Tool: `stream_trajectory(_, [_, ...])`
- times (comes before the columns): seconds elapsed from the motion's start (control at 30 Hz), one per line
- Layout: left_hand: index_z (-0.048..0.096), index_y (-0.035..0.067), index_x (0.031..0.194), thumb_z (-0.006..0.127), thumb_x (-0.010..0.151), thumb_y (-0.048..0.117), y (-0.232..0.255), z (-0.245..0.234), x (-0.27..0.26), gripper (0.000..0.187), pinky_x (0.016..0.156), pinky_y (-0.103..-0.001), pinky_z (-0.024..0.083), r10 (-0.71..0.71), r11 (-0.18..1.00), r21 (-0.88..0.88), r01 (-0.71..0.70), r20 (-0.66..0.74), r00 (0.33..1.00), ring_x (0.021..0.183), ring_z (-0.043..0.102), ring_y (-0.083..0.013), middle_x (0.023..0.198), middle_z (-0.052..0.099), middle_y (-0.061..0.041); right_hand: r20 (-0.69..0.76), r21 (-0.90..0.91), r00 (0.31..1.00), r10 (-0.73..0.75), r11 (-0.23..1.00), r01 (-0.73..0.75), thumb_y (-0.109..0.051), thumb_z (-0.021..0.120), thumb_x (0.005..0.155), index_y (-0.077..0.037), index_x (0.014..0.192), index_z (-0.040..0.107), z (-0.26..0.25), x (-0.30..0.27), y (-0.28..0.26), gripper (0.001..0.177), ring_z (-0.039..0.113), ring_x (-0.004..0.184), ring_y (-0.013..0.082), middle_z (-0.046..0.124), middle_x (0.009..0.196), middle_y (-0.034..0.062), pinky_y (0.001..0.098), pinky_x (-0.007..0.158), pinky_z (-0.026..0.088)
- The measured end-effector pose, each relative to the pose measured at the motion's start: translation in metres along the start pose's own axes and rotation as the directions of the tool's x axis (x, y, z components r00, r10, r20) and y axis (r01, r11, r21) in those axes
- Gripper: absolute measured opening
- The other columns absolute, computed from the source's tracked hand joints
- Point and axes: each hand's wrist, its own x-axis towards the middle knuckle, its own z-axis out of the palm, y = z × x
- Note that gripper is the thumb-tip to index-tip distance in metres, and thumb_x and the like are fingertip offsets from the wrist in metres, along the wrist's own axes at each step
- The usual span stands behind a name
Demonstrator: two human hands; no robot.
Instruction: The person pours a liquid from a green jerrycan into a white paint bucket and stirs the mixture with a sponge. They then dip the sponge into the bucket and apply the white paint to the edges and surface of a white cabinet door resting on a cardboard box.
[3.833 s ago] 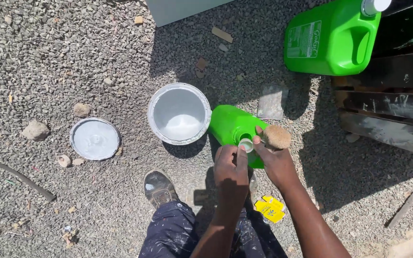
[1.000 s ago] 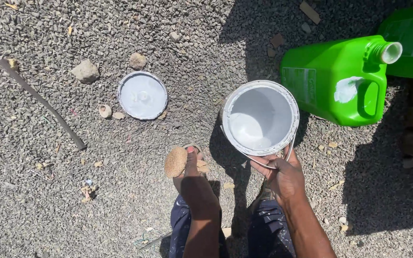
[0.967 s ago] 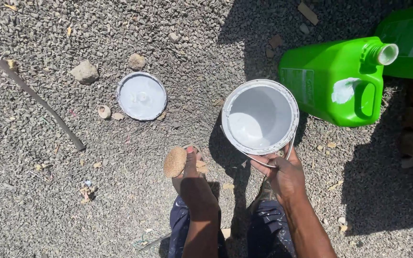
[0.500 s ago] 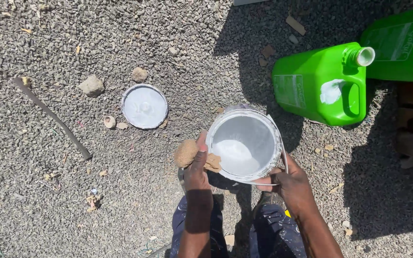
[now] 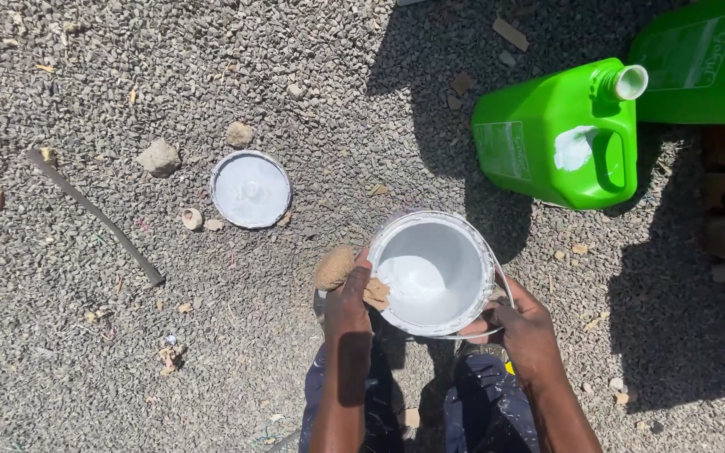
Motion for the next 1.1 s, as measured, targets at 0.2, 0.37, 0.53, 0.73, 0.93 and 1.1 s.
stream_trajectory(0.2, [0.066, 0.013, 0.135, 0.071, 0.094, 0.004, -0.075, 0.029, 0.023, 0.043, 0.033, -0.034, 0.038, 0.480, 0.852, 0.335, -0.403, -0.192, 0.856, 0.036, 0.046, -0.0126, 0.057, 0.064, -0.001, 0.061, -0.003, 0.994, -0.086, 0.996, 0.086, 0.012, 0.057, 0.084, -0.019, 0.159, 0.035, 0.007, 0.003, 0.002, 0.084, 0.053, 0.142, 0.0283, 0.040, 0.162, 0.0156, 0.0446, 0.086, 0.064])
stream_trajectory(0.37, [0.039, 0.024, 0.107, 0.067, 0.094, 0.029, 0.046, 0.000, -0.013, 0.032, 0.042, -0.034, 0.031, -0.139, 0.984, -0.121, 0.132, -0.057, 0.989, 0.042, 0.033, -0.0138, 0.054, 0.041, 0.002, -0.033, 0.003, 0.999, -0.043, 0.999, 0.043, 0.009, 0.047, 0.092, -0.024, 0.157, 0.042, -0.001, -0.015, -0.025, 0.072, 0.058, 0.136, 0.0247, 0.048, 0.156, 0.0165, 0.0477, 0.087, 0.060])
stream_trajectory(0.53, [0.060, 0.040, 0.145, 0.042, 0.108, 0.034, 0.029, -0.017, -0.014, 0.041, 0.037, -0.035, 0.019, -0.058, 0.966, -0.257, 0.023, -0.130, 0.990, 0.037, 0.022, -0.0112, 0.049, 0.026, 0.006, 0.062, -0.129, 0.996, -0.064, 0.989, 0.072, 0.001, 0.052, 0.087, -0.033, 0.162, 0.029, 0.003, 0.000, -0.014, 0.086, 0.073, 0.112, 0.0207, 0.053, 0.156, 0.0074, 0.0271, 0.057, 0.049])
stream_trajectory(0.73, [0.035, 0.013, 0.048, 0.072, 0.088, 0.051, 0.069, -0.017, -0.026, 0.066, 0.057, -0.042, 0.027, -0.409, 0.734, -0.575, 0.361, 0.050, 0.911, 0.051, 0.027, -0.0199, 0.048, 0.024, -0.002, -0.093, -0.034, 0.992, -0.080, 0.996, 0.077, 0.011, 0.042, 0.088, -0.022, 0.155, 0.039, -0.001, -0.018, -0.035, 0.076, 0.052, 0.143, 0.0229, 0.035, 0.167, 0.0024, 0.0463, 0.122, 0.037])
stream_trajectory(0.93, [0.067, 0.038, 0.139, 0.031, 0.107, 0.035, 0.030, -0.001, -0.025, 0.048, 0.045, -0.036, 0.023, -0.117, 0.975, -0.191, 0.110, -0.025, 0.993, 0.041, 0.026, -0.0131, 0.047, 0.026, 0.003, 0.001, 0.066, 1.000, -0.023, 0.998, 0.022, 0.014, 0.045, 0.090, -0.028, 0.158, 0.039, -0.007, -0.011, -0.026, 0.080, 0.072, 0.106, 0.0264, 0.053, 0.156, 0.0123, 0.0441, 0.067, 0.061])
stream_trajectory(1.1, [0.028, 0.014, 0.060, 0.074, 0.087, 0.056, 0.091, -0.025, -0.040, 0.069, 0.052, -0.041, 0.029, -0.628, 0.599, -0.624, 0.503, 0.024, 0.778, 0.053, 0.022, -0.0160, 0.060, 0.022, 0.000, 0.008, 0.062, 0.989, -0.150, 0.987, 0.149, 0.016, 0.043, 0.082, -0.025, 0.158, 0.040, -0.006, 0.007, -0.010, 0.087, 0.050, 0.144, 0.0258, 0.046, 0.160, 0.0138, 0.0375, 0.071, 0.061])
